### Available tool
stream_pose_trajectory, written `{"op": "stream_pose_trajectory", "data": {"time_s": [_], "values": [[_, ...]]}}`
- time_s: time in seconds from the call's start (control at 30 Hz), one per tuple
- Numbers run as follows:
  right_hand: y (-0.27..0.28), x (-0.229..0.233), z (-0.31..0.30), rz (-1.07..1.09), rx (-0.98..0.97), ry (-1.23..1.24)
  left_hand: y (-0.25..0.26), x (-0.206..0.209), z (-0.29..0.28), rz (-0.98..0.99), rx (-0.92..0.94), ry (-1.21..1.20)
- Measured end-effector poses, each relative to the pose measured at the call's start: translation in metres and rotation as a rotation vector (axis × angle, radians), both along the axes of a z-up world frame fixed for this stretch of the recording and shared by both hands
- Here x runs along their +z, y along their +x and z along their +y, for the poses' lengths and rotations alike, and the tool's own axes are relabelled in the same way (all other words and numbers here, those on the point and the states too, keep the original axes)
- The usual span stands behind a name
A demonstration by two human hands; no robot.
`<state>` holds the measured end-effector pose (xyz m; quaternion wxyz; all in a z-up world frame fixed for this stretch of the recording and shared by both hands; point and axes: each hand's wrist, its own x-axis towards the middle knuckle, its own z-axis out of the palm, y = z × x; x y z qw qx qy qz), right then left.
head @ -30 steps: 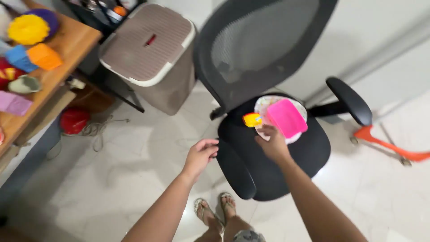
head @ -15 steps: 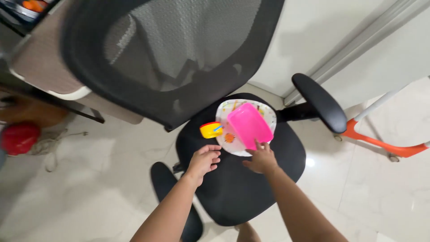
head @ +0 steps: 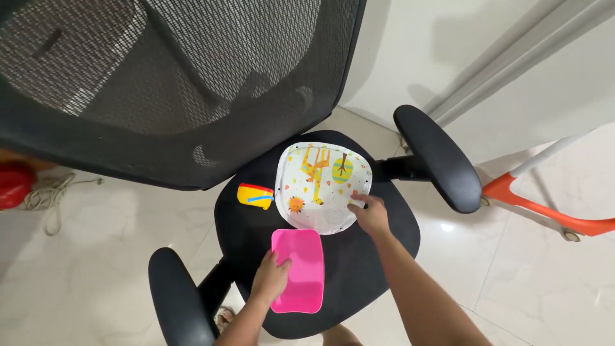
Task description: Assembling and disassembling gear-shaped plastic toy blocks.
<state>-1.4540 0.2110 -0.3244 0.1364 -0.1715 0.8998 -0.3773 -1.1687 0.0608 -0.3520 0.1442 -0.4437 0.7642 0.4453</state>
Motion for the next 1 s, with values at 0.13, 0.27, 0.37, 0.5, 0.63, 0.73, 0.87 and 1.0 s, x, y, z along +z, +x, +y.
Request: {"op": "stream_pose_trajectory", "data": {"time_s": [0.13, 0.27, 0.37, 0.5, 0.63, 0.73, 0.87, 1.0], "values": [[-0.015, -0.039, -0.006, 0.178, 0.109, 0.26, 0.01, 0.018, -0.001, 0.058, 0.171, 0.009], [-0.007, -0.035, -0.004, -0.508, -0.329, -0.088, -0.001, 0.078, 0.002, 0.039, 0.544, 0.372], [-0.01, -0.033, 0.019, -0.534, -0.401, -0.25, -0.011, 0.08, 0.001, 0.118, 0.648, 0.458], [-0.012, -0.057, 0.089, -0.186, -0.075, 0.119, 0.009, -0.006, 0.002, 0.023, 0.181, -0.136], [0.027, 0.062, 0.123, -0.246, -0.245, 0.188, -0.017, 0.034, 0.021, -0.004, 0.081, -0.261], [0.051, 0.102, 0.162, -0.483, -0.381, 0.001, -0.035, 0.078, 0.042, -0.043, -0.09, -0.443], [0.099, 0.16, 0.21, -0.63, -0.51, -0.155, -0.044, 0.14, 0.073, 0.176, -0.229, -0.34], [0.135, 0.204, 0.256, -0.625, -0.618, -0.44, -0.053, 0.186, 0.1, 0.507, -0.352, -0.18]]}}
